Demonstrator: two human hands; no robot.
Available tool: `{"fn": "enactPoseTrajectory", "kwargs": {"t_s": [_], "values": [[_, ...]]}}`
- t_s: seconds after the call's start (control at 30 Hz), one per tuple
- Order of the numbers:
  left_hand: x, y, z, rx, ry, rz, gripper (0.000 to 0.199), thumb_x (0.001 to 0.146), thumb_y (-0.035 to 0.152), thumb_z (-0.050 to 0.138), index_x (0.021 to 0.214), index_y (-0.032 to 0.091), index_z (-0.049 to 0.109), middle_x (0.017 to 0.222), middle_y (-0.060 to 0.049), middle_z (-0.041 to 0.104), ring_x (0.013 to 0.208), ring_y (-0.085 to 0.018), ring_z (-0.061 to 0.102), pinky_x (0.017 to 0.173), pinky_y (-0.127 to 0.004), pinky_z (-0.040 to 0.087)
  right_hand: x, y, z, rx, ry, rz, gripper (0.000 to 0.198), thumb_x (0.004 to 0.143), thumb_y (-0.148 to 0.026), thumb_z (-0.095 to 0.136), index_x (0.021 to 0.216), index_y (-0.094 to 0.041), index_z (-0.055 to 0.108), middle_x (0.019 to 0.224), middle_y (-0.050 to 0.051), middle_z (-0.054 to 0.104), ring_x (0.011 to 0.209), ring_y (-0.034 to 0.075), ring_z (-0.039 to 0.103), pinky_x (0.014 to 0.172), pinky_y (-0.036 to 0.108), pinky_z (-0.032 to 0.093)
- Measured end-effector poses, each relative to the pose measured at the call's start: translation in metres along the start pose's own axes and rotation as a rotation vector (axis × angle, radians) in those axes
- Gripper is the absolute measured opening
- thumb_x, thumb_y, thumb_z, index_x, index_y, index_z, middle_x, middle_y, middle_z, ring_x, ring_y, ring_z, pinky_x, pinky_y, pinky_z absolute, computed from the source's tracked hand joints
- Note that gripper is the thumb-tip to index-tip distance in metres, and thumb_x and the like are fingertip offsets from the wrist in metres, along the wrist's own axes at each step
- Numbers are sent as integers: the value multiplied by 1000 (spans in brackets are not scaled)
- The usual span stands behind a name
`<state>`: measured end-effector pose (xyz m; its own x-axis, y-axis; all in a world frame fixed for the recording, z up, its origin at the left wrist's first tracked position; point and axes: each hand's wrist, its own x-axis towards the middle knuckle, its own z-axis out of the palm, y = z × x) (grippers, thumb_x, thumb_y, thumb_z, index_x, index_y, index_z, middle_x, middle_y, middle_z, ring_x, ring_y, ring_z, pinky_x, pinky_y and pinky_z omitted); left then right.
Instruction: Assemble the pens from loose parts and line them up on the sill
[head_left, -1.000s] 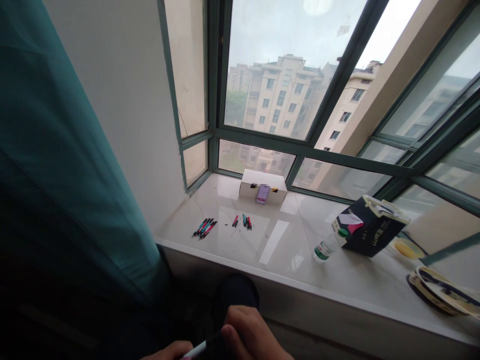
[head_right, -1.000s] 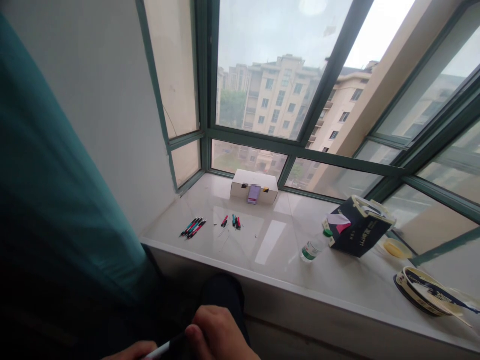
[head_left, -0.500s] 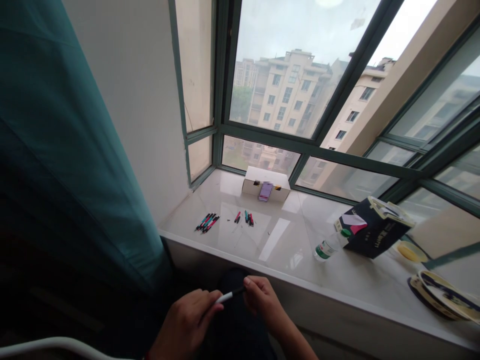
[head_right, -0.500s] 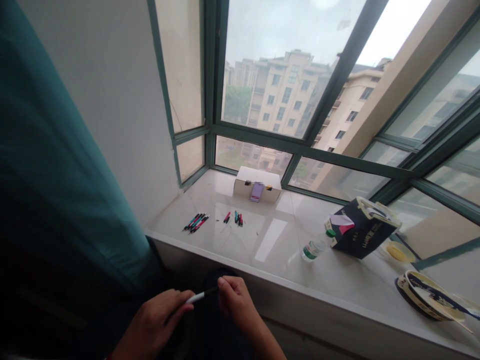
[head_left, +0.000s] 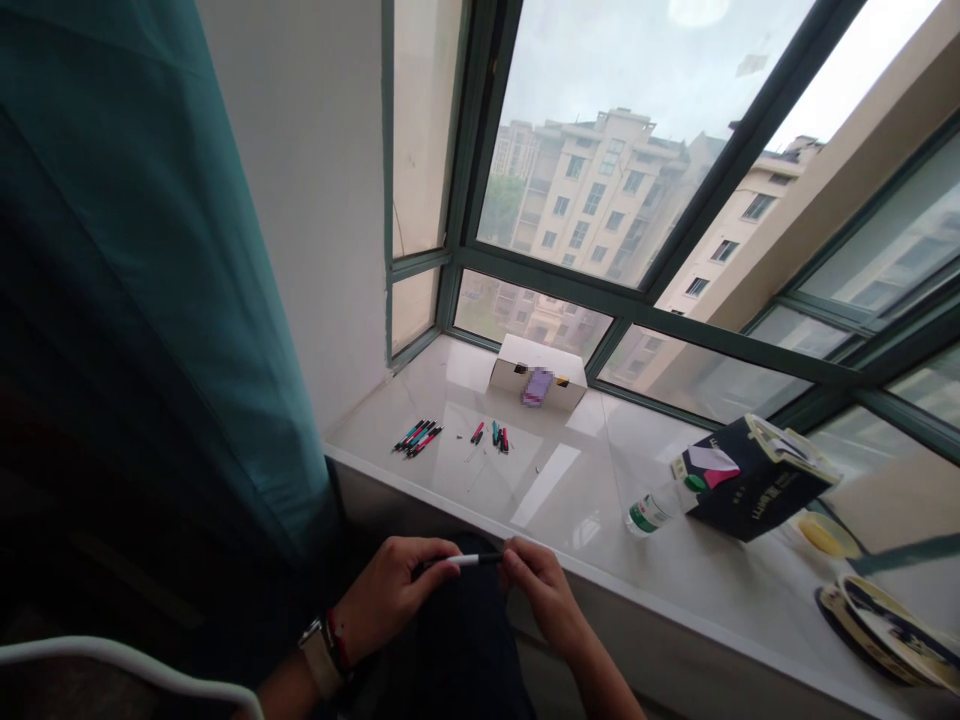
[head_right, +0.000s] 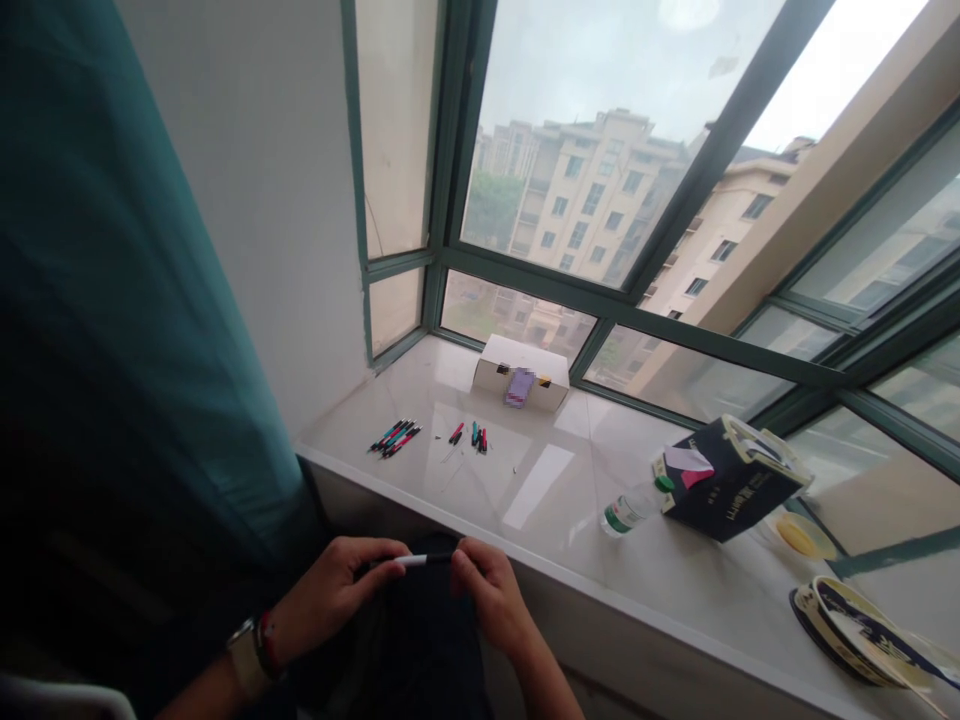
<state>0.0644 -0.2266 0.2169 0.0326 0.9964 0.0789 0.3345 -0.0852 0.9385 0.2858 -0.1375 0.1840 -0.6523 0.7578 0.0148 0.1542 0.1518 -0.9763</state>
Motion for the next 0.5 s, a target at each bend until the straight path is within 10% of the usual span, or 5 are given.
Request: {"fn": "enactPoseTrajectory", "kwargs": {"t_s": [0.27,0.5], "values": [[42,-30,25,-197,156,-81,38,82,47,61,101,16,71,62,0,63,57,-13,55,56,-22,41,41,47,2,576,127,221,46,85,-55,56,58,-19,44,50,-2,46,48,12,47,50,26,38],[111,-112,42,-617,431,-320,57,70,64,66,86,10,67,55,3,54,46,-7,44,48,-21,36,87,115,-10,313,154,441,49,82,-64,51,86,-16,56,59,-2,54,51,13,51,50,24,39]]}}
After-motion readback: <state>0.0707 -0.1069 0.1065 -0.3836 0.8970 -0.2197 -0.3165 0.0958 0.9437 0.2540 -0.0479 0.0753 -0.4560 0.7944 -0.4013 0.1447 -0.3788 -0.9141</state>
